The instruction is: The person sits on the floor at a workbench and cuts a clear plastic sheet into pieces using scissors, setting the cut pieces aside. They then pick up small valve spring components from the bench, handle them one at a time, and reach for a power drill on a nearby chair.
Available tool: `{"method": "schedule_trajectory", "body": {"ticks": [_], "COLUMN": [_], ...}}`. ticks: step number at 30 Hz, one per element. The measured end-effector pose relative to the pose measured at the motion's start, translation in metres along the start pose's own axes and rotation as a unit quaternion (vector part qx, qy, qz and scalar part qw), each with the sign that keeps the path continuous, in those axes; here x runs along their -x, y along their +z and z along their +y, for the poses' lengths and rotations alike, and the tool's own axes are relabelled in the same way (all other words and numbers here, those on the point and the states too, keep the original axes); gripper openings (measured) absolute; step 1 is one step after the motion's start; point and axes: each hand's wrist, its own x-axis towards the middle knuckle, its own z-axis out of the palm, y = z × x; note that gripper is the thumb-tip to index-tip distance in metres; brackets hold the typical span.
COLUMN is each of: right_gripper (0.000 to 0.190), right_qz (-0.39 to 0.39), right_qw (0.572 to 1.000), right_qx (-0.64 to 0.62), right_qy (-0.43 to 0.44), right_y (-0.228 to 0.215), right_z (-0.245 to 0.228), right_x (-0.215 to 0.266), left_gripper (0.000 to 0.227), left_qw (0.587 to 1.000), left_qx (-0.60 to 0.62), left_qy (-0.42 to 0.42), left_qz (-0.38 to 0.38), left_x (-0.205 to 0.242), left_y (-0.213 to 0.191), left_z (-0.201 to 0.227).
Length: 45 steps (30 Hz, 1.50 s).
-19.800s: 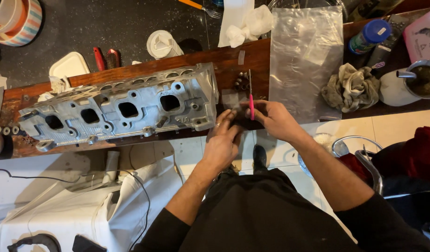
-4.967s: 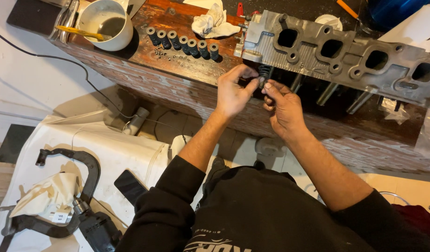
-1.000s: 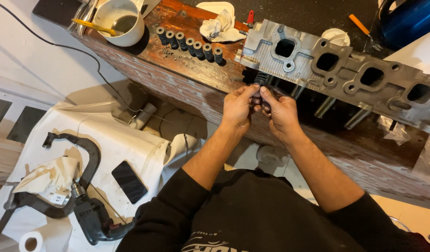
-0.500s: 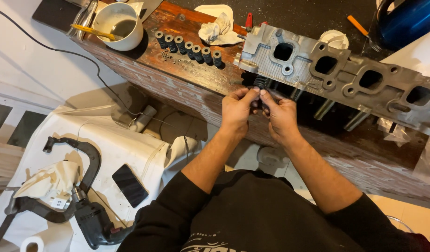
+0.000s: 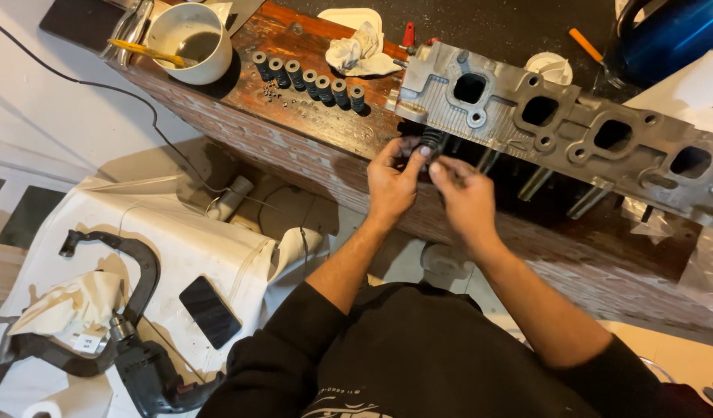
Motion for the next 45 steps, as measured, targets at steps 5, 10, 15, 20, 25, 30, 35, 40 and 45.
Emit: {"method": "schedule_trajectory", "body": {"ticks": [5,10,15,20,25,30,35,40,45], "right_gripper": [0.007,0.057,0.104,0.100,0.093,0.066,0.090,0.083,0.079], "right_qz": [0.005,-0.074,-0.312,-0.360,-0.370,-0.308,-0.297,-0.310,-0.320], "right_qw": [0.967,0.840,0.785,0.798,0.781,0.866,0.867,0.869,0.858], "right_qx": [0.135,0.399,0.514,0.480,0.500,0.394,0.399,0.383,0.400], "right_qy": [-0.217,-0.361,-0.152,-0.065,-0.049,0.021,-0.041,-0.045,-0.039], "right_y": [-0.052,-0.096,-0.067,-0.056,-0.053,-0.058,-0.062,-0.063,-0.060], "right_z": [-0.107,-0.141,-0.120,-0.123,-0.134,-0.151,-0.121,-0.120,-0.126], "right_x": [-0.026,-0.152,-0.209,-0.220,-0.215,-0.190,-0.209,-0.212,-0.209], "left_gripper": [0.012,0.022,0.020,0.017,0.018,0.018,0.018,0.013,0.003], "left_qw": [0.999,0.990,0.989,0.989,0.986,0.983,0.986,0.991,0.998], "left_qx": [0.039,0.092,0.110,0.111,0.125,0.146,0.135,0.120,0.050], "left_qy": [-0.012,-0.071,-0.061,-0.055,-0.067,-0.078,-0.069,-0.048,-0.013], "left_qz": [-0.010,-0.075,-0.082,-0.085,-0.083,-0.078,-0.067,-0.038,-0.032], "left_x": [0.001,0.005,0.005,0.003,0.003,0.002,0.003,0.008,0.008], "left_y": [0.003,-0.002,-0.004,-0.004,-0.003,-0.001,0.001,0.007,0.005], "left_z": [-0.005,0.006,0.009,0.005,-0.001,-0.008,-0.009,0.002,0.020]}}
